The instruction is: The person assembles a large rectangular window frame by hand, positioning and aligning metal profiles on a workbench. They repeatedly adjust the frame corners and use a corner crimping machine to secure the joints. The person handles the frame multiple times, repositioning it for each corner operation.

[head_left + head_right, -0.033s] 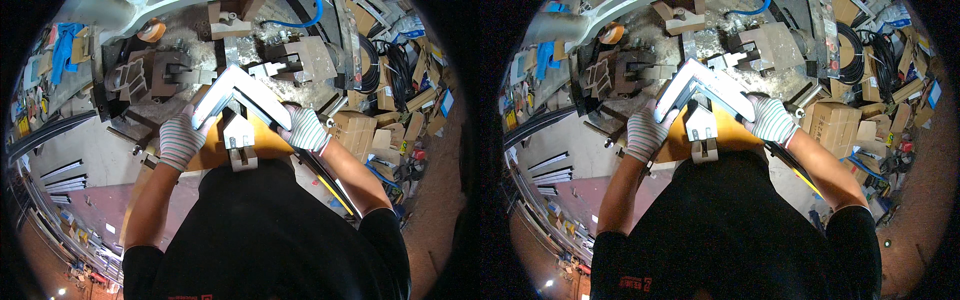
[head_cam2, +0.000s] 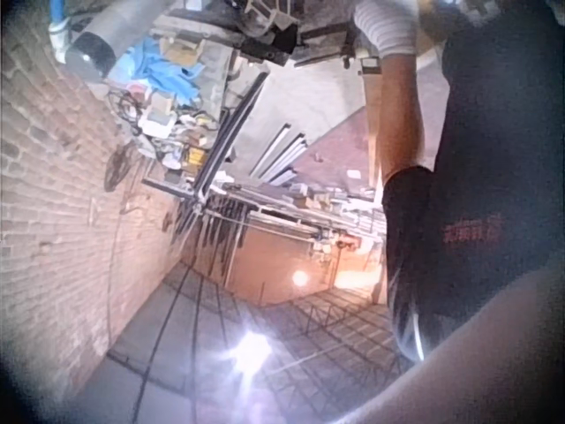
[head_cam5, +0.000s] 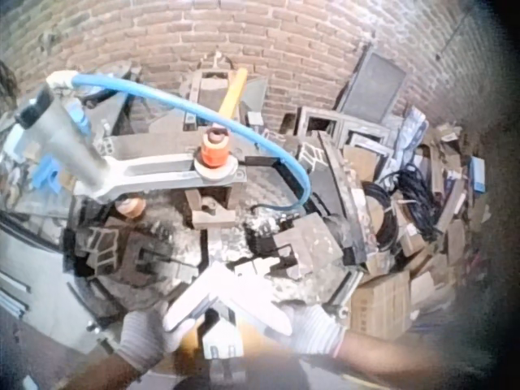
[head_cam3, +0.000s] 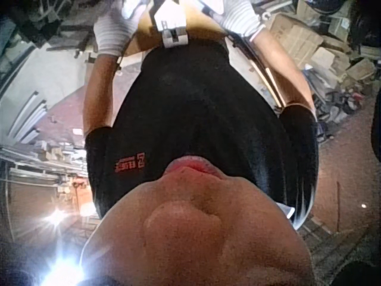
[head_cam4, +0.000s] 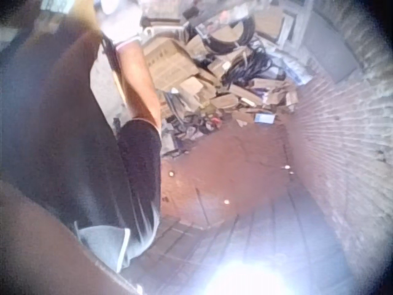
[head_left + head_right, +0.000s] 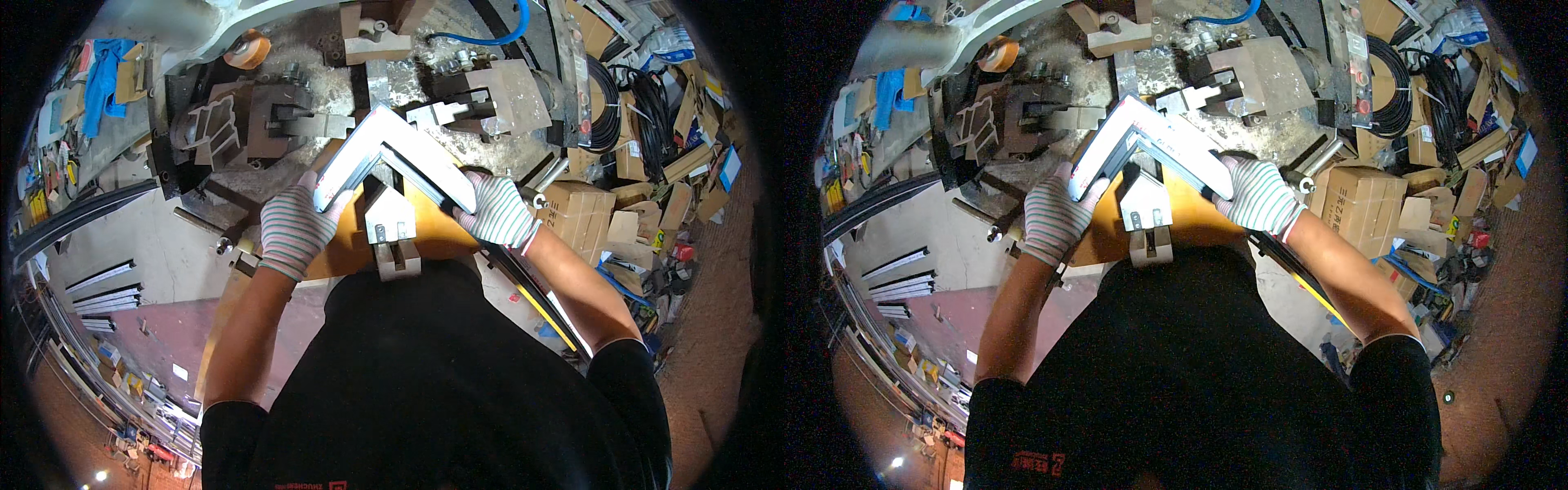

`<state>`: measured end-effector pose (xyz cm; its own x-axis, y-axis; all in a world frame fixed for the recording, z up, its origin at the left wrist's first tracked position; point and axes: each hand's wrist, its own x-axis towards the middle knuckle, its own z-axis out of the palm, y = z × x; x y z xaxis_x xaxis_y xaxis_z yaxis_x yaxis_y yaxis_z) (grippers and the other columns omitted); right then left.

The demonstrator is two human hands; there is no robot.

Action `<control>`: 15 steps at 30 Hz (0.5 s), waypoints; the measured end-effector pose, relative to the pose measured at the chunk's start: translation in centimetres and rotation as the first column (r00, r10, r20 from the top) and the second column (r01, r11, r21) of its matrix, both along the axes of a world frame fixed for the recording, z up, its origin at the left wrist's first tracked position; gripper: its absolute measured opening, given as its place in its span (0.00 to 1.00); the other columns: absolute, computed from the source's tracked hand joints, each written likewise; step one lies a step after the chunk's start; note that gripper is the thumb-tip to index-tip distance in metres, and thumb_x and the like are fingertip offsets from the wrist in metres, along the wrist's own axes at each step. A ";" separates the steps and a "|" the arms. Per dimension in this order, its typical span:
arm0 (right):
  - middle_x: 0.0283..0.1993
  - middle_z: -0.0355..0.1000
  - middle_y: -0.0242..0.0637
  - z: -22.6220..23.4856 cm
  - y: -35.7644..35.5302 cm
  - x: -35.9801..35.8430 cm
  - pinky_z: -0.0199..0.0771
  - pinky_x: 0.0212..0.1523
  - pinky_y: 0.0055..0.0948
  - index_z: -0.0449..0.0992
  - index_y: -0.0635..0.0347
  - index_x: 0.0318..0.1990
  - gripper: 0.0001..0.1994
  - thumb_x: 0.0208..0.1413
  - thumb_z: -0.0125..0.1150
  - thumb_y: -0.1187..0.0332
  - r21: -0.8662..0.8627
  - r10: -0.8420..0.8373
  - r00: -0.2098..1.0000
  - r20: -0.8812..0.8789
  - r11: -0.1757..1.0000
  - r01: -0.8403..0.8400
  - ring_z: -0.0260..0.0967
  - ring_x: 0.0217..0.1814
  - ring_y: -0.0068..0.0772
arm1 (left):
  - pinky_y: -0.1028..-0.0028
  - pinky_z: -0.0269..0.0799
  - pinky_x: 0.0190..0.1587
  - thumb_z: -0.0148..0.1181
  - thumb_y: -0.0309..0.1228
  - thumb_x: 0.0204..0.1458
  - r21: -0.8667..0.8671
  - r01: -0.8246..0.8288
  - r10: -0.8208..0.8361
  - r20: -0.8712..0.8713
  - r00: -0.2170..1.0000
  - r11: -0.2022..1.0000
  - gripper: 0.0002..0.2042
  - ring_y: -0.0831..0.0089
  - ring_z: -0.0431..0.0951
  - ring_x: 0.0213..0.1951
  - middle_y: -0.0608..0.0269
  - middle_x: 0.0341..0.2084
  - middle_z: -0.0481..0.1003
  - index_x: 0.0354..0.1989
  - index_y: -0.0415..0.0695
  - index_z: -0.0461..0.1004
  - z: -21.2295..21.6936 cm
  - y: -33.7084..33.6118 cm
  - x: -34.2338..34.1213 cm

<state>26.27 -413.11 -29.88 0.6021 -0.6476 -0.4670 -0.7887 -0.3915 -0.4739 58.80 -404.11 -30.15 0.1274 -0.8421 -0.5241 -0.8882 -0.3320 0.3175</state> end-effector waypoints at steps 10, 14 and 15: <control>0.34 0.78 0.57 0.0 0.0 0.2 0.82 0.41 0.48 0.76 0.63 0.44 0.21 0.55 0.68 0.53 0.019 -0.039 0.999 0.027 0.999 0.039 0.80 0.38 0.62 | 0.56 0.81 0.45 0.66 0.53 0.61 0.005 -0.055 0.055 -0.002 0.998 0.998 0.25 0.49 0.86 0.41 0.44 0.38 0.84 0.48 0.40 0.77 1.1 -0.3 -0.6; 0.38 0.79 0.60 0.6 0.1 0.3 0.81 0.46 0.47 0.78 0.65 0.46 0.24 0.52 0.69 0.53 0.067 -0.081 0.996 0.042 0.995 0.078 0.79 0.41 0.65 | 0.56 0.80 0.49 0.67 0.53 0.59 -0.035 -0.090 0.090 0.004 0.996 0.995 0.25 0.47 0.85 0.45 0.45 0.41 0.84 0.49 0.41 0.78 1.0 -0.1 -0.7; 0.39 0.80 0.60 0.8 0.0 0.3 0.80 0.49 0.47 0.78 0.65 0.49 0.26 0.50 0.70 0.53 0.060 -0.063 0.998 0.018 0.996 0.062 0.79 0.43 0.65 | 0.57 0.80 0.50 0.68 0.52 0.59 -0.041 -0.111 0.111 0.001 0.994 0.993 0.25 0.48 0.85 0.46 0.46 0.42 0.84 0.50 0.41 0.78 0.7 0.0 -0.7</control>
